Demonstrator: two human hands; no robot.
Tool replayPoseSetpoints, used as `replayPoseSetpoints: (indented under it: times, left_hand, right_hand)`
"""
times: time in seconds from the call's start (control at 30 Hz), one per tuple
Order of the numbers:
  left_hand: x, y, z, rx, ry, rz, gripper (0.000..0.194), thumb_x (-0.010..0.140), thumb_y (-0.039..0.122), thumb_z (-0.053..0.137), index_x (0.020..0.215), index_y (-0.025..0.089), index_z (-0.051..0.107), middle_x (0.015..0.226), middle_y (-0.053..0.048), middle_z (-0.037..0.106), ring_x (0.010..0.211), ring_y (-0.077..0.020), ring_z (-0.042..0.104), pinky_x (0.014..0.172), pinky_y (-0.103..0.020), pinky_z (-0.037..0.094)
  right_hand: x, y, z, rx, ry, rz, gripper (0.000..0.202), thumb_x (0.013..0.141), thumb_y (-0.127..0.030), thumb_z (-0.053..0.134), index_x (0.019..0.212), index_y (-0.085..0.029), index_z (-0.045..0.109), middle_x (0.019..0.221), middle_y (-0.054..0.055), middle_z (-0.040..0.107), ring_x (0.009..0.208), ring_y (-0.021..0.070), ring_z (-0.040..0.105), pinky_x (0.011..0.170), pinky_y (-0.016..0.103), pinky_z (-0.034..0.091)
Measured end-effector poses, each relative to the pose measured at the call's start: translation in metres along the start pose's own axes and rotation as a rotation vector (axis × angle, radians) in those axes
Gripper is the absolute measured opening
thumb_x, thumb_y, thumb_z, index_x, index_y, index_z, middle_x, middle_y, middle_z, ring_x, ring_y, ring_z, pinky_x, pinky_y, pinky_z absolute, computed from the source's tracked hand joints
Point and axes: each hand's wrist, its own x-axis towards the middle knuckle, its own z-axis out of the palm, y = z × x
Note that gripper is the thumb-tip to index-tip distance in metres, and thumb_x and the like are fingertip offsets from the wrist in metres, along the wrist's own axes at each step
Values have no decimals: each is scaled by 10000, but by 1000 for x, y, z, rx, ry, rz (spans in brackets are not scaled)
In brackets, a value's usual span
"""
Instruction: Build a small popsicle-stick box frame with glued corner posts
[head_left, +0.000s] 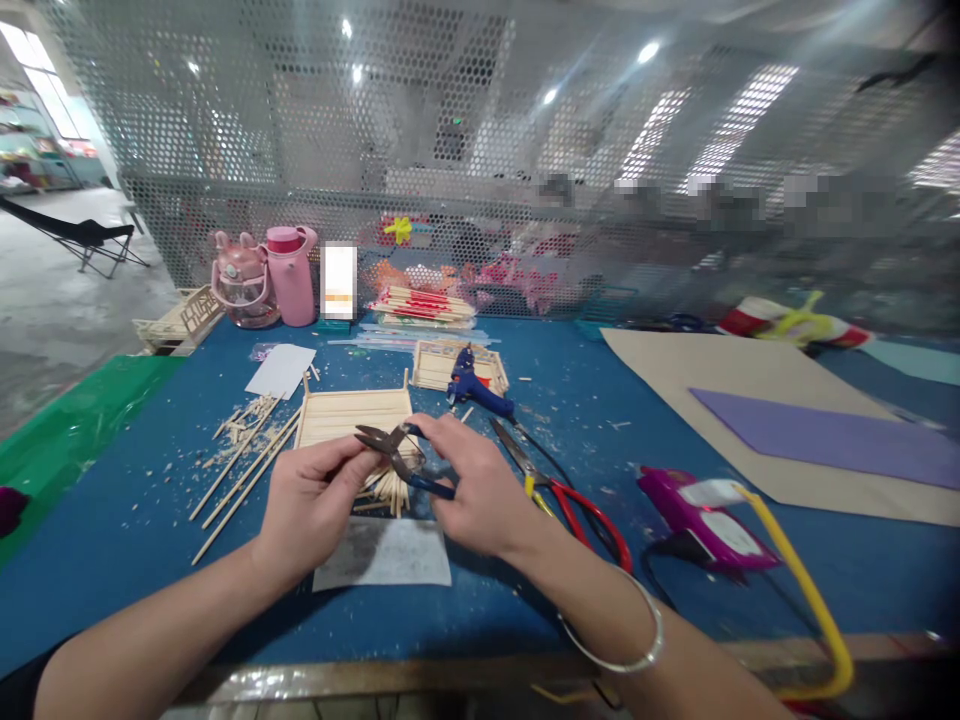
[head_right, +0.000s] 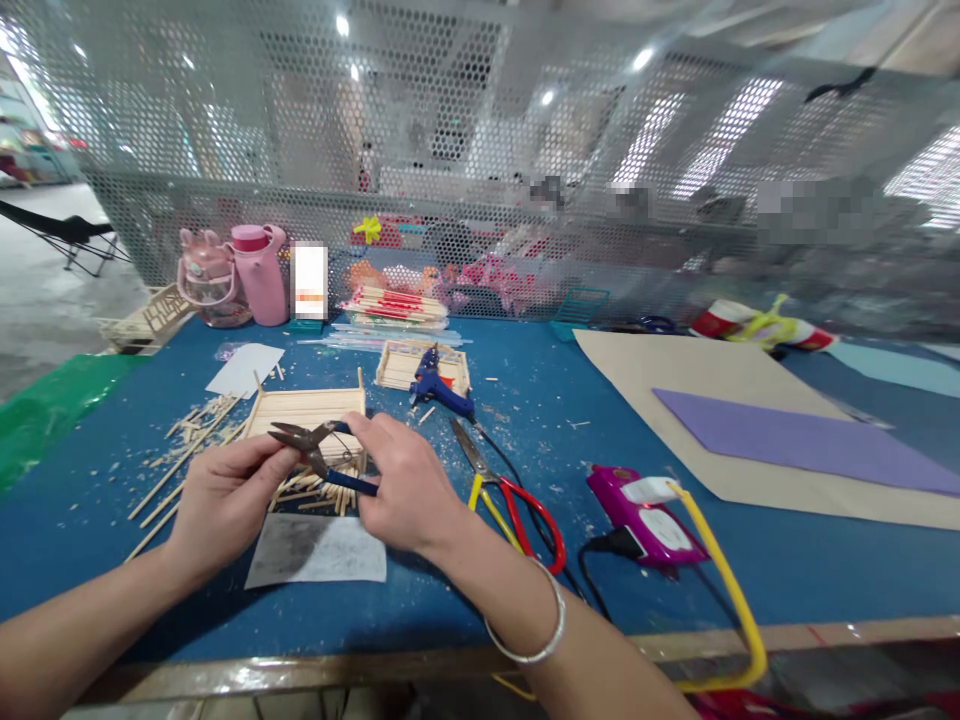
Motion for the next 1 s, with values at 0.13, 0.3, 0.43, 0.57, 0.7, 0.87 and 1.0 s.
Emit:
replayPoseSetpoints:
  times: [0.13, 0.3, 0.43, 0.57, 0.7, 0.87, 1.0]
  left_hand:
    - [0, 0, 0, 4, -6, -23, 167, 812, 217, 550, 805, 163, 709, 717, 2, 718, 646, -103, 639, 610, -149, 475]
    - [2, -2, 0, 15, -16, -57, 179, 807, 239, 548, 763, 153, 699, 674, -1, 701, 623, -109, 614, 584, -163, 466]
    - [3, -3, 0, -9, -11, -108, 181, 795, 266, 561, 760, 152, 697, 678, -10, 701, 622, -114, 606, 582, -176, 466]
    - [4, -4, 1, -55, -33, -164, 201, 790, 296, 566, 793, 148, 702, 686, -21, 703, 640, -122, 613, 601, -187, 475]
    - [5, -3, 0, -90, -37, -184, 198, 782, 292, 576, 811, 144, 703, 693, -28, 710, 633, -120, 620, 598, -187, 481]
    - [5, 1, 1, -195, -58, -192, 182, 789, 279, 578, 803, 141, 695, 703, -37, 718, 658, -125, 647, 636, -195, 503]
    - [4, 1, 2, -272, -58, -207, 176, 798, 275, 575, 813, 137, 683, 698, -37, 718, 655, -123, 653, 669, -204, 512]
  right_hand:
    - [-2, 2, 2, -25, 4, 8, 538, 624, -118, 481, 1161, -100, 497, 930, 123, 597, 851, 229, 561, 742, 359, 485]
    - [-1, 3, 2, 12, 6, 14, 499, 656, -148, 503, 1152, -93, 518, 955, 133, 623, 865, 231, 586, 751, 354, 489]
    - [2, 1, -2, 128, -36, 25, 444, 673, -141, 524, 1116, -141, 555, 1028, 106, 638, 920, 214, 590, 789, 321, 468]
    - [5, -3, -9, 267, -163, 121, 394, 653, -63, 491, 1010, -175, 615, 950, 40, 663, 839, 173, 588, 745, 269, 447]
    - [8, -5, -15, 487, -290, 180, 518, 600, -8, 430, 1052, -175, 620, 907, 5, 649, 807, 146, 552, 716, 241, 419]
    - [10, -1, -15, 747, -423, 288, 546, 526, -29, 422, 1007, -161, 643, 708, -35, 545, 625, 85, 428, 573, 200, 338]
    - [9, 4, -13, 874, -513, 343, 531, 532, -61, 451, 1025, -158, 623, 613, -56, 413, 546, 63, 324, 492, 186, 265]
